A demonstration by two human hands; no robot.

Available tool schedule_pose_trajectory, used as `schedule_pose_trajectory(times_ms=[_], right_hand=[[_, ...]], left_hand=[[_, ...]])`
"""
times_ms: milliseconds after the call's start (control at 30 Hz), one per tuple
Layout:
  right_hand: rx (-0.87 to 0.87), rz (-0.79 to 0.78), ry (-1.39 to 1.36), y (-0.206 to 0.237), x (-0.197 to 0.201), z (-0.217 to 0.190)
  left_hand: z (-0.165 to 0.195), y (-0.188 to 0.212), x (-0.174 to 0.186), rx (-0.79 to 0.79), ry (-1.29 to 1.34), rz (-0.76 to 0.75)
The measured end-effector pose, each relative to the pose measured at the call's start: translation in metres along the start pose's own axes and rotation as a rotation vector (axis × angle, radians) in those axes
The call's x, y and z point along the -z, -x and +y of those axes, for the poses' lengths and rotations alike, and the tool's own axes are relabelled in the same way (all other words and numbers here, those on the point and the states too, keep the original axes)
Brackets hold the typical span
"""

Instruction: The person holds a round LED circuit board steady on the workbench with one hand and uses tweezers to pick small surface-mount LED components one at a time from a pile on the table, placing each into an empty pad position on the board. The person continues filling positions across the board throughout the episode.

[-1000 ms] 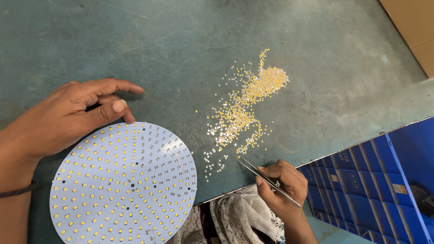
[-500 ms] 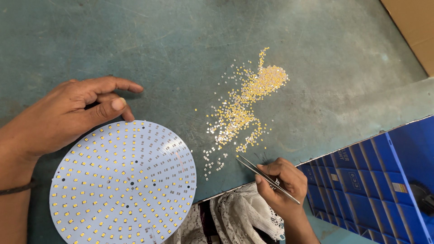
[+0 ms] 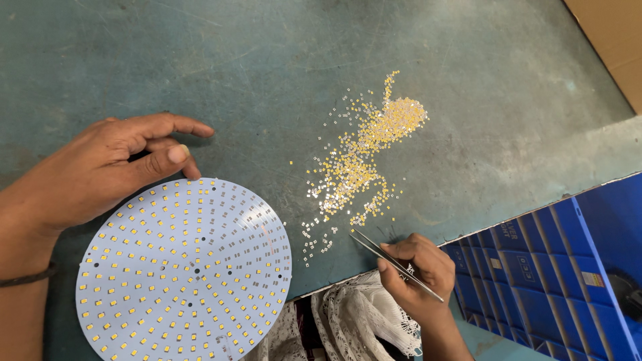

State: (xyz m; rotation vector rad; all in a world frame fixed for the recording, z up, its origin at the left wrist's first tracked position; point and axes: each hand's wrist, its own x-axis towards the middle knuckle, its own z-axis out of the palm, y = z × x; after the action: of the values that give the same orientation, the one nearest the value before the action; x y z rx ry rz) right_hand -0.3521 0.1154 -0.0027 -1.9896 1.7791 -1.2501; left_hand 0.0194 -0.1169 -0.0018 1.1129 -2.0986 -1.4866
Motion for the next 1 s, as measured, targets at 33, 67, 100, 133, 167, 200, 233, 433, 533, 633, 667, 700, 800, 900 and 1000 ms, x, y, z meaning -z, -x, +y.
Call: schedule_pose_trajectory(times_ms=[33, 67, 100, 133, 167, 200, 233, 433, 533, 633, 667, 700, 800, 900, 1000], right_hand=[[-0.009, 0.004, 0.006, 0.000, 0.000, 0.000], [-0.018, 0.007, 0.011, 0.000, 0.000, 0.000], [-0.026, 0.011, 0.016, 0.001, 0.000, 0.000], [-0.038, 0.015, 0.010, 0.001, 0.000, 0.000], [-0.049, 0.018, 0.004, 0.001, 0.000, 0.000], [-0.060, 0.021, -0.002, 0.002, 0.000, 0.000], [-0.056, 0.012, -0.009, 0.002, 0.000, 0.000], [0.001, -0.014, -0.045, -0.001, -0.003, -0.003], [0.065, -0.082, -0.163, -0.004, -0.014, -0.010], [0.166, -0.209, -0.250, -0.011, -0.023, -0.017], [0.184, -0.252, -0.257, -0.014, -0.025, -0.019], [0.201, -0.292, -0.262, -0.016, -0.027, -0.021], [0.242, -0.341, -0.254, -0.022, -0.031, -0.026], [0.229, -0.368, -0.246, -0.026, -0.032, -0.029], [0.255, -0.387, -0.270, -0.028, -0.033, -0.029]], left_hand=[[0.000, 0.000, 0.000, -0.005, 0.004, -0.001], [0.000, 0.000, 0.000, -0.008, 0.005, -0.002], [0.000, 0.000, 0.000, -0.010, 0.005, -0.002], [0.001, 0.000, 0.000, -0.013, 0.006, -0.001], [0.003, 0.000, 0.000, -0.020, 0.004, 0.001], [0.005, 0.000, 0.000, -0.027, 0.002, 0.004], [0.007, 0.000, -0.001, -0.033, 0.001, 0.006], [0.022, 0.002, 0.000, -0.009, -0.030, 0.053], [0.025, 0.000, 0.001, -0.232, 0.001, 0.032], [0.027, -0.001, 0.000, -0.140, -0.023, 0.047], [0.028, -0.001, -0.001, -0.109, -0.015, 0.050], [0.029, -0.001, -0.002, -0.081, -0.006, 0.051], [0.031, -0.001, -0.002, -0.096, -0.004, 0.053], [0.032, -0.002, -0.003, -0.116, -0.024, 0.066], [0.031, -0.001, -0.003, -0.104, -0.032, 0.071]])
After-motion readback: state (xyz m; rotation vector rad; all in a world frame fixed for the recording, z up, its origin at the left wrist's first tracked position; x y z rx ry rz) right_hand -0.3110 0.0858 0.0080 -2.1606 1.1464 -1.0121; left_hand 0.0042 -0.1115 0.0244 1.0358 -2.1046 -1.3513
